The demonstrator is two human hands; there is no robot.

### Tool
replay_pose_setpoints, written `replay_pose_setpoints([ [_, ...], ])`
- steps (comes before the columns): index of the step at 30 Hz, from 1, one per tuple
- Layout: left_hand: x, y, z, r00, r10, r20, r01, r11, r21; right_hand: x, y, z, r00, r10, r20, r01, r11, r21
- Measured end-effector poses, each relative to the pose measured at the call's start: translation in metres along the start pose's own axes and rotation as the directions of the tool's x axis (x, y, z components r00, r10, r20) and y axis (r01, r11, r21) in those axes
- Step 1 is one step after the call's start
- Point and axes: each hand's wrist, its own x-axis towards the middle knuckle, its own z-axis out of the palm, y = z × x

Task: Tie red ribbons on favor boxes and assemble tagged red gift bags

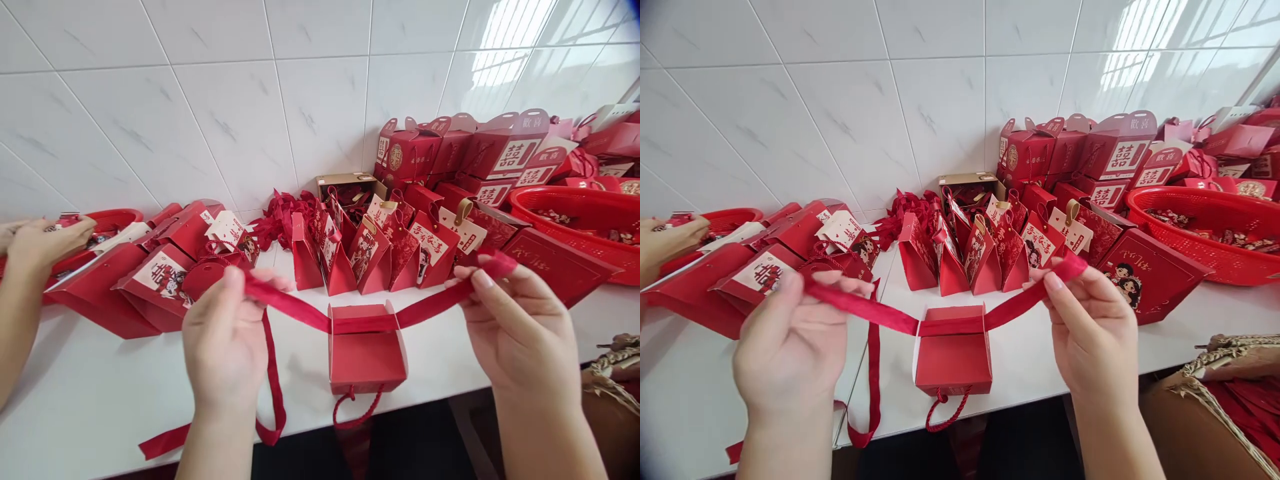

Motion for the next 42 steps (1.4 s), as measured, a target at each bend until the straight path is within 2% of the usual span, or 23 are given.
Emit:
replay_pose_setpoints([
  [3, 0.014, 0.009, 0.021, 0.973, 0.040, 0.227, -0.067, 0.991, 0.115, 0.016, -0.015, 0.019, 0.983, -0.071, 0.169, 0.083, 0.994, -0.064],
  [6, 0.022, 0.012, 0.041, 0.929, 0.054, 0.365, -0.105, 0.987, 0.123, 0.025, -0.022, 0.039, 0.956, -0.079, 0.281, 0.107, 0.990, -0.087],
  [9, 0.024, 0.016, 0.053, 0.884, 0.048, 0.465, -0.090, 0.993, 0.070, 0.029, -0.027, 0.055, 0.936, -0.040, 0.351, 0.078, 0.993, -0.093],
  [13, 0.022, 0.020, 0.061, 0.863, 0.048, 0.502, -0.074, 0.997, 0.033, 0.029, -0.036, 0.064, 0.918, 0.001, 0.396, 0.048, 0.993, -0.112],
  [19, 0.018, 0.014, 0.057, 0.879, -0.007, 0.476, -0.052, 0.992, 0.112, 0.029, -0.047, 0.057, 0.943, -0.048, 0.330, 0.087, 0.991, -0.106],
  [22, 0.014, 0.015, 0.055, 0.886, 0.000, 0.463, -0.052, 0.994, 0.100, 0.033, -0.049, 0.060, 0.948, -0.047, 0.313, 0.085, 0.990, -0.108],
  [24, 0.012, 0.019, 0.056, 0.851, 0.009, 0.526, -0.065, 0.994, 0.088, 0.035, -0.049, 0.065, 0.948, -0.007, 0.319, 0.061, 0.985, -0.162],
  [27, 0.010, 0.025, 0.060, 0.737, -0.061, 0.673, -0.118, 0.969, 0.217, 0.036, -0.047, 0.073, 0.927, 0.043, 0.373, 0.069, 0.957, -0.282],
  [29, 0.010, 0.025, 0.064, 0.677, -0.141, 0.723, -0.173, 0.924, 0.342, 0.033, -0.044, 0.073, 0.883, 0.066, 0.464, 0.085, 0.951, -0.297],
  [30, 0.011, 0.024, 0.065, 0.665, -0.171, 0.727, -0.185, 0.905, 0.382, 0.030, -0.042, 0.072, 0.847, 0.074, 0.526, 0.090, 0.956, -0.280],
  [32, 0.013, 0.021, 0.066, 0.665, -0.214, 0.716, -0.159, 0.896, 0.415, 0.025, -0.039, 0.068, 0.758, 0.068, 0.648, 0.116, 0.965, -0.237],
  [34, 0.015, 0.019, 0.065, 0.673, -0.251, 0.696, -0.091, 0.906, 0.414, 0.021, -0.035, 0.064, 0.687, 0.027, 0.726, 0.202, 0.953, -0.227],
  [36, 0.017, 0.019, 0.063, 0.679, -0.272, 0.682, -0.063, 0.904, 0.422, 0.020, -0.032, 0.064, 0.657, -0.046, 0.752, 0.316, 0.923, -0.221],
  [38, 0.018, 0.020, 0.058, 0.655, -0.303, 0.692, -0.031, 0.905, 0.425, 0.022, -0.028, 0.064, 0.636, -0.115, 0.763, 0.392, 0.900, -0.191],
  [41, 0.022, 0.022, 0.051, 0.583, -0.375, 0.721, 0.156, 0.922, 0.353, 0.030, -0.028, 0.063, 0.574, -0.165, 0.802, 0.439, 0.889, -0.131],
  [42, 0.023, 0.022, 0.048, 0.576, -0.394, 0.716, 0.243, 0.919, 0.310, 0.033, -0.028, 0.061, 0.541, -0.171, 0.823, 0.458, 0.881, -0.119],
])
